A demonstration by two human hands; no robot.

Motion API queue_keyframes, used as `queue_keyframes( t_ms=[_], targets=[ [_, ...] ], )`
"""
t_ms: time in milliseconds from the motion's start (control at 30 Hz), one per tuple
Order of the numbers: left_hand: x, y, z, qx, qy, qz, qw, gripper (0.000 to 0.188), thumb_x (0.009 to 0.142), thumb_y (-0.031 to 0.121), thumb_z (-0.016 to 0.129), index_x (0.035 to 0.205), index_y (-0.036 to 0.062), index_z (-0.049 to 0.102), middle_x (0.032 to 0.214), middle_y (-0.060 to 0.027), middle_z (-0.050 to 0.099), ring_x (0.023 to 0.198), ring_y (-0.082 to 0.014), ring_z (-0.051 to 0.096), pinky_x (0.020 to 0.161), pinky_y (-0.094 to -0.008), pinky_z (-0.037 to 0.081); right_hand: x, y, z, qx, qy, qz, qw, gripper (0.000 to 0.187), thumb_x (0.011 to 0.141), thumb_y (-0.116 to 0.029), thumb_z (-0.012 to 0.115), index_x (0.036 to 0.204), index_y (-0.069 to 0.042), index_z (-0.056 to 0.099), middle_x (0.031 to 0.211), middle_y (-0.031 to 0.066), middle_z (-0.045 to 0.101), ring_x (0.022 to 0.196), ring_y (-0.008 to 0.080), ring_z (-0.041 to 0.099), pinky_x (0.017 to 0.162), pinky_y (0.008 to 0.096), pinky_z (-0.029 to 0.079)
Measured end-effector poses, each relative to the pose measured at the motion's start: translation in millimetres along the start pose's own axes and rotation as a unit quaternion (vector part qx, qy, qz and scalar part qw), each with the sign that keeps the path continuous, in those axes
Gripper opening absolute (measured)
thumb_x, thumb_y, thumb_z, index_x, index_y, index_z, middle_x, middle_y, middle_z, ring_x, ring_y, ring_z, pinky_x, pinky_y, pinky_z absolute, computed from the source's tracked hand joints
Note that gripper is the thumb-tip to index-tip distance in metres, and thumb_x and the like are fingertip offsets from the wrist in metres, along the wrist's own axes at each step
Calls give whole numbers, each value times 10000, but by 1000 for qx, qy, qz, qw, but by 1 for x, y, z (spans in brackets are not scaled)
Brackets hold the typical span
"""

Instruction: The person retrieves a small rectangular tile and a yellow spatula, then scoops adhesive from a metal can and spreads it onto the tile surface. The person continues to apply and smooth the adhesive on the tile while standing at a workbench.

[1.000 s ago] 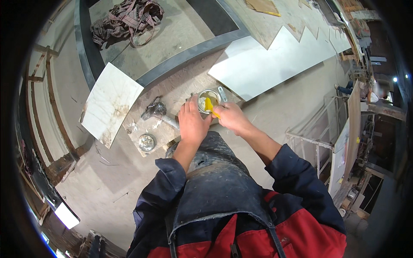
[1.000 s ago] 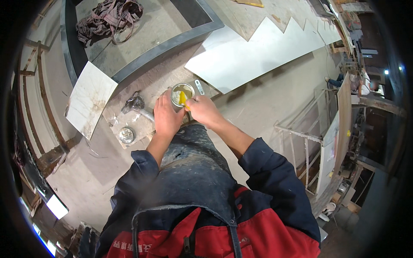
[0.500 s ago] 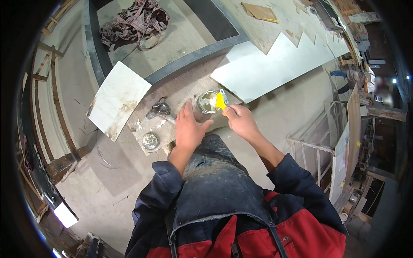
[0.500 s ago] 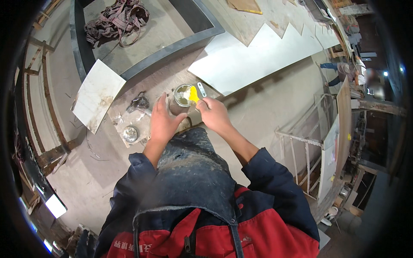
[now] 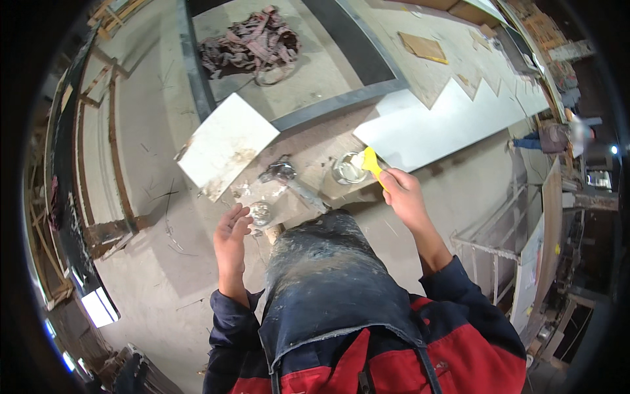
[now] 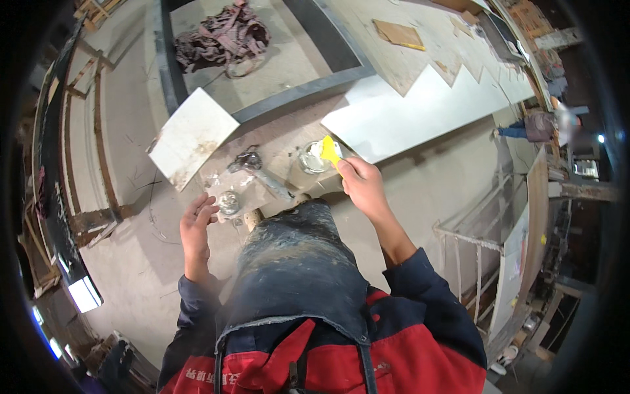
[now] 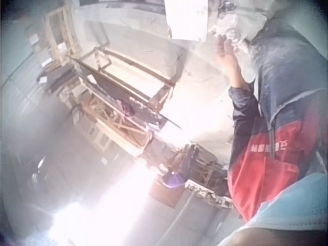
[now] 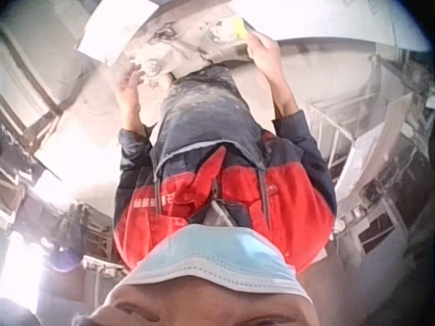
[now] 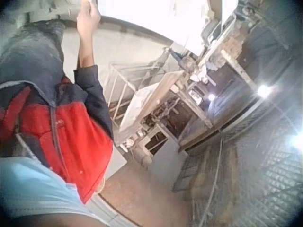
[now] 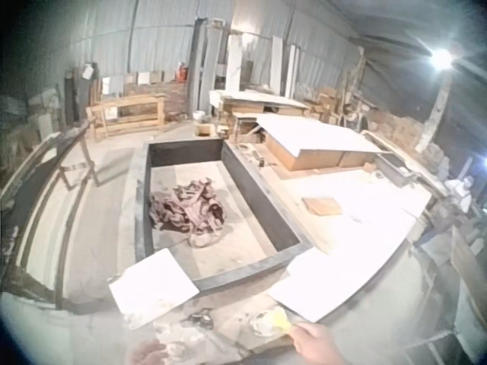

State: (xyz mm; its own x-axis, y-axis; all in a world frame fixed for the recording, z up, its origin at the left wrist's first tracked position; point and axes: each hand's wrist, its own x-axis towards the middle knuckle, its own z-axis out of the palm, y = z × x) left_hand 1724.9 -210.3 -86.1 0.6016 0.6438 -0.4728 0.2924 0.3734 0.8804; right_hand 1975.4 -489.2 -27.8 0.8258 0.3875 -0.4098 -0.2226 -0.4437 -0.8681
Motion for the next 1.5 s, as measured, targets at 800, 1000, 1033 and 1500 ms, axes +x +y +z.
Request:
queue_keyframes(
  t_ms=[800,1000,1033,1500],
  targets=[
    [103,67,-38,-332,-112,-49,935,498,1068,247,482,1505,13,449,1471,-138,585,1298,-319,618,1079,-467,512,24,-95,221,-192,-1,-346,918,323,1017,-251,627,1287,-106,727,909,150,648,845,321,652,762,401,516],
    [100,71,-35,-319,-81,-39,944,450,1070,199,464,1487,28,476,1458,-126,594,1298,-304,617,1082,-468,511,3,-64,213,-368,12,-339,866,363,1009,-258,631,1352,-152,687,913,156,627,776,376,657,678,470,528],
    [99,71,-35,-314,-80,-37,945,442,1070,191,464,1481,29,483,1454,-123,597,1297,-300,618,1083,-467,512,-2,-62,210,-393,4,-322,861,371,1007,-258,631,1361,-156,680,910,156,623,755,378,656,661,475,528],
    [114,54,-52,-218,-52,-88,971,471,1047,307,587,1394,-9,547,1244,-132,664,1104,-266,656,934,-426,538,-32,-124,197,-329,-32,-325,886,349,1022,-204,617,1331,-58,685,907,120,670,811,278,653,711,411,522]
  ],
)
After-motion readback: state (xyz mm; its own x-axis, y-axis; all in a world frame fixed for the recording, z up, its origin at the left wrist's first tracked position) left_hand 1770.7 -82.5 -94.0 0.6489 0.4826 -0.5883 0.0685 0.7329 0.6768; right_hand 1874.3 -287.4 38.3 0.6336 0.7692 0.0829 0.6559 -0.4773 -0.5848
